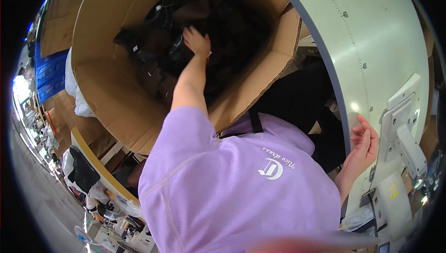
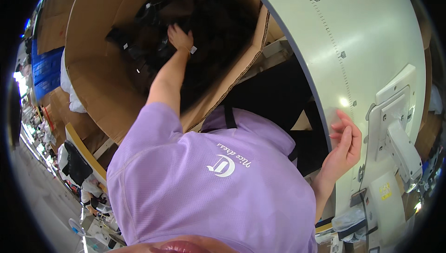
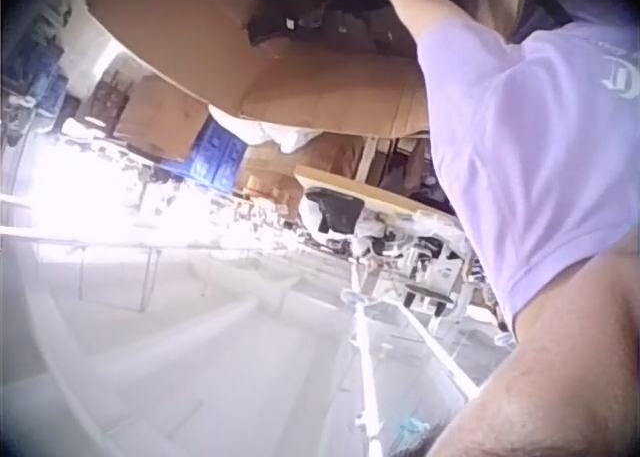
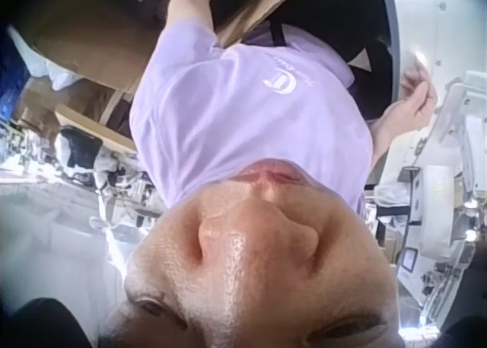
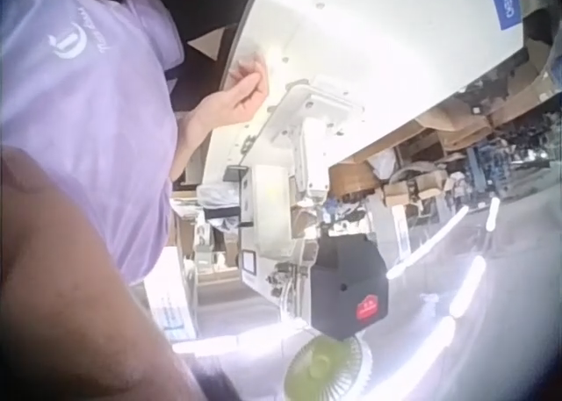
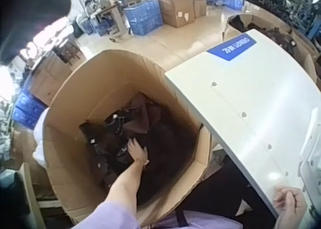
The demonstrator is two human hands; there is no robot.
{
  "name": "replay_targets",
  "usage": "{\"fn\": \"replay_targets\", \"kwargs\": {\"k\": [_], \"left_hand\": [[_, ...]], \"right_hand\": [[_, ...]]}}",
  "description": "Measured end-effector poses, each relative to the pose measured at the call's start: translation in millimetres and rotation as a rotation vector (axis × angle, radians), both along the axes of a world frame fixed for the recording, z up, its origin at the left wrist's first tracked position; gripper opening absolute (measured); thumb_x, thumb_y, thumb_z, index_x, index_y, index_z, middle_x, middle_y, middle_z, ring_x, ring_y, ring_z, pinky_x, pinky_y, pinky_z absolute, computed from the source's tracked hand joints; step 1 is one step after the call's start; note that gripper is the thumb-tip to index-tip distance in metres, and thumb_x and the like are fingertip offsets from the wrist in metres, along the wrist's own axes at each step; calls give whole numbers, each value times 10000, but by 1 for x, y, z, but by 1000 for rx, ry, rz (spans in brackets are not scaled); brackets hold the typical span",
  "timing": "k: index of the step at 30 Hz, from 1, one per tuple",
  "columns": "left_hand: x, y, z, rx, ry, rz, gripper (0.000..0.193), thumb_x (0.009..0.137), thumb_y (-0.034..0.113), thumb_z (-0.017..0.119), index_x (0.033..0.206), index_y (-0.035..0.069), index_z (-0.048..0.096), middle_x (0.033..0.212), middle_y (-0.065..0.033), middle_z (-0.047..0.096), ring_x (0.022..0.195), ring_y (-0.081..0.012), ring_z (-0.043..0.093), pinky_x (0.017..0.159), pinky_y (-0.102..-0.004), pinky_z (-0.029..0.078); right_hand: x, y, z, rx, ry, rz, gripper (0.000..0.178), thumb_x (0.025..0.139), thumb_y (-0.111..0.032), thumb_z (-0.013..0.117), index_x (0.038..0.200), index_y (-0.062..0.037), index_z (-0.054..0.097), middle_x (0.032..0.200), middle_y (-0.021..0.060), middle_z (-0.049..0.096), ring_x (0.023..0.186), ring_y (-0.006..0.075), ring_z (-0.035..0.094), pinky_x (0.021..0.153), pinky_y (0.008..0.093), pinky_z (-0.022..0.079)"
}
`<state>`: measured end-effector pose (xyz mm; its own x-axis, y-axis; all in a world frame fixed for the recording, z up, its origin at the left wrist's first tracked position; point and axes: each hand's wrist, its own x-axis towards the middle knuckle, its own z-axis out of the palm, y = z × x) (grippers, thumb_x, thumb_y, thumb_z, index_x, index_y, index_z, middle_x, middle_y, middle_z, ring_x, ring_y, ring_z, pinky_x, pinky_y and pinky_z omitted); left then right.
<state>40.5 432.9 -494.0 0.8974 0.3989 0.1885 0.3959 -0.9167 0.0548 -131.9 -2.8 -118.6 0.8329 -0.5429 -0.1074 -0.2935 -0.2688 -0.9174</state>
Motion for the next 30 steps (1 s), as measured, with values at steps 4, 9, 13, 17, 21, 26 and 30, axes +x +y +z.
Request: {"fn": "replay_targets", "kwargs": {"k": [4, 9, 13, 17, 21, 26, 30], "left_hand": [[49, 1, 10, -113, 349, -103, 468, 766, 249, 704, 1168, 87, 526, 1270, -181, 442, 1188, -369, 442, 889, -460, 484], [39, -12, -1, 195, 344, -333, 114, 837, 122, 573, 951, 110, 582, 1030, -104, 504, 908, -283, 606, 674, -376, 551], [22, -7, 5, 189, 279, -420, 82, 815, 107, 567, 891, 104, 597, 1008, -104, 519, 846, -284, 625, 632, -385, 546], [7, 31, 17, 99, 348, -516, 161, 762, 58, 577, 918, 101, 587, 963, -100, 551, 790, -303, 632, 649, -410, 532], [14, 13, 73, 96, 230, -571, 167, 740, 44, 592, 892, 111, 615, 911, -82, 605, 764, -271, 650, 619, -386, 532], [20, 6, 239, -626, -305, -723, 152, 709, -103, 654, 806, 13, 635, 949, -74, 697, 868, -188, 631, 781, -298, 498], [35, -15, 395, -1093, -556, -859, 149, 794, -108, 610, 796, 36, 572, 1115, -171, 626, 1072, -277, 587, 923, -362, 477]], "right_hand": [[0, -2, 1, -33, -4, -9, 198, 959, -62, 410, 959, 7, 596, 1048, 155, 660, 748, 74, 557, 607, 173, 416], [-5, -5, -3, -13, -48, 35, 176, 951, -45, 425, 957, -2, 595, 1039, 138, 663, 739, 73, 558, 607, 183, 426], [-7, -5, -5, -19, -72, 49, 168, 947, -39, 431, 960, -5, 596, 1039, 129, 665, 744, 77, 561, 614, 187, 429], [-5, -5, -9, 22, -72, 95, 166, 951, -47, 439, 967, -6, 598, 1038, 122, 665, 756, 81, 565, 621, 191, 431], [-9, -6, 3, -15, -108, 99, 170, 955, -49, 439, 966, -6, 603, 1037, 117, 663, 764, 83, 566, 624, 193, 432], [-2, 0, 9, 74, -152, 157, 151, 944, -44, 475, 999, 7, 606, 1053, 109, 655, 808, 97, 579, 674, 219, 467], [21, 15, 25, 64, -170, 349, 217, 900, -60, 549, 1105, -15, 606, 1023, 79, 645, 918, 136, 608, 798, 276, 500]]}}
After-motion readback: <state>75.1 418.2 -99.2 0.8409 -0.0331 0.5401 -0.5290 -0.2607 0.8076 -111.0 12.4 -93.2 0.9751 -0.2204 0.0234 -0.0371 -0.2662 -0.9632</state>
